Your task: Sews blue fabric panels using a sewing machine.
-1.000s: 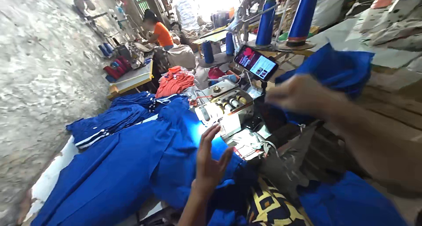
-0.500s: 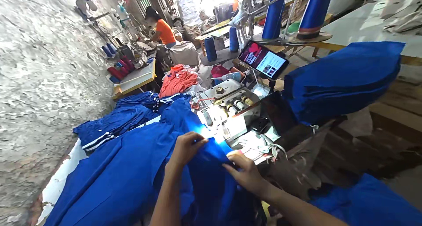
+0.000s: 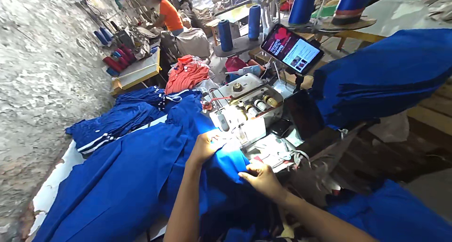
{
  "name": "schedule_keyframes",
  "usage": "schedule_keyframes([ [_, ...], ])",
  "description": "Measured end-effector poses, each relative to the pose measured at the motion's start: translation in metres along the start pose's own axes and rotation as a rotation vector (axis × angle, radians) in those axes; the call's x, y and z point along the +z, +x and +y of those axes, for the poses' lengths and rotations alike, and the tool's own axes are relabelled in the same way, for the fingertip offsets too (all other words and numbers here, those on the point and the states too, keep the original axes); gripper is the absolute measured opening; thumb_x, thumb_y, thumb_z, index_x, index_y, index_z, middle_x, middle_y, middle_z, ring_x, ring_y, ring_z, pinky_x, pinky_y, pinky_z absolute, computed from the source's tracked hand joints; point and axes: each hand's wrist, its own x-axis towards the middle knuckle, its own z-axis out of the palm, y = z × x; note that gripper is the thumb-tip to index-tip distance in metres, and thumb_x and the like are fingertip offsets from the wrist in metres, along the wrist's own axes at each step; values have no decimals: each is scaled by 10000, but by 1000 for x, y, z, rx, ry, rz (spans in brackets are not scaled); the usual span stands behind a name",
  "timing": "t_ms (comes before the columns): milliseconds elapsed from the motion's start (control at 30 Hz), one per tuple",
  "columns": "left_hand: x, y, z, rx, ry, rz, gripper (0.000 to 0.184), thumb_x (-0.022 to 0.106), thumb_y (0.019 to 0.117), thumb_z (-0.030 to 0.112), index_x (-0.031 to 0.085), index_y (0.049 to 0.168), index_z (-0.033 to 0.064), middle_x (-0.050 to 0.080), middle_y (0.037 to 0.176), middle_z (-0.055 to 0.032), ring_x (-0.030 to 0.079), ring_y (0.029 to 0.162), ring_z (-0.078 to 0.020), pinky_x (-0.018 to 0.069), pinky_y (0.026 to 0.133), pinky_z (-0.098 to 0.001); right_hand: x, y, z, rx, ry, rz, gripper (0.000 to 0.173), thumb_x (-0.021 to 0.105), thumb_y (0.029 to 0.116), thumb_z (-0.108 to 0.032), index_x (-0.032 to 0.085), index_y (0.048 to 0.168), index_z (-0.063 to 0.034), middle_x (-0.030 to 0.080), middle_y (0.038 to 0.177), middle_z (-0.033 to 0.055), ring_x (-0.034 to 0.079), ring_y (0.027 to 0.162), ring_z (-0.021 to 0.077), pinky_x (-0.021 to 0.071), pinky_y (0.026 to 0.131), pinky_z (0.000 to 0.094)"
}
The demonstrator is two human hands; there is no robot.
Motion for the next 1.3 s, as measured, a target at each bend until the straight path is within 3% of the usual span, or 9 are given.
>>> schedule_keyframes([
  [267, 41, -34, 19, 262, 719, 185, 300, 611, 900, -33, 796, 1095, 101, 750, 1134, -138, 704, 1056, -359, 514, 884, -572, -8, -15, 15, -40, -71, 18, 184, 662, 904, -151, 777, 839, -22, 678, 818, 78, 622, 770, 54, 511, 722, 172],
  [467, 84, -46, 25, -1, 645, 352, 298, 508, 959, 27, 691, 1141, -123, 700, 1162, -277, 669, 1141, -422, 514, 1006, -515, -17, -5, 13, -84, 45, 131, 146, 704, 863, -124, 763, 831, 6, 696, 808, 41, 625, 719, -52, 519, 691, 88],
  [667, 57, -22, 12, -81, 352, 344, 294, 572, 966, 91, 698, 1159, -91, 691, 1169, -267, 655, 1149, -394, 498, 1030, -504, -9, 24, -9, -98, -73, 82, 159, 658, 906, -110, 738, 845, 14, 708, 802, 88, 646, 698, 27, 533, 670, 149],
  [800, 45, -18, -8, -297, 132, 540, 702, 746, 887, 118, 385, 1421, -159, 468, 1440, -369, 505, 1343, -424, 412, 1123, -485, -13, 53, -35, 127, -76, -54, 208, 620, 965, -162, 702, 867, 2, 605, 720, 18, 504, 643, 10, 430, 624, 195],
  [900, 44, -76, 7, -516, 67, 217, 968, 785, 863, 342, 266, 1537, -119, 551, 1381, -345, 580, 1288, -399, 455, 1090, -529, -28, 43, -44, 286, 104, -149, 166, 567, 1008, -101, 631, 1066, 41, 658, 799, 44, 629, 605, 47, 567, 594, 228],
  [1033, -8, -166, 13, -478, 113, -429, 297, 753, 916, 227, 724, 1077, -21, 742, 951, -157, 721, 925, -289, 561, 881, -546, -59, 3, -26, 503, 229, -281, 356, 615, 982, -53, 459, 1299, -16, 699, 802, 56, 678, 539, 141, 600, 506, 306],
  [1133, -110, -212, 13, -330, 427, 79, 219, 749, 861, 207, 714, 926, 1, 699, 839, -127, 686, 777, -239, 574, 727, -485, -69, -17, 1, 538, 146, -533, 177, 647, 988, -114, 612, 1113, 6, 635, 716, 20, 598, 509, 91, 544, 497, 268],
  [1200, -152, -212, 21, -315, 761, 520, 360, 674, 957, 239, 658, 1140, -72, 648, 975, -332, 643, 846, -474, 492, 724, -669, -60, -26, 9, 450, 113, -582, 149, 677, 967, -152, 682, 985, -5, 648, 744, 5, 560, 564, 29, 498, 551, 218],
  [1300, -111, -170, 46, -224, 841, 642, 593, 633, 982, 329, 528, 1399, -79, 430, 1421, -434, 410, 1305, -651, 301, 1022, -790, -34, -37, 14, 204, 120, -433, 202, 723, 913, -195, 712, 861, -1, 686, 825, 14, 609, 763, -9, 513, 735, 187],
])
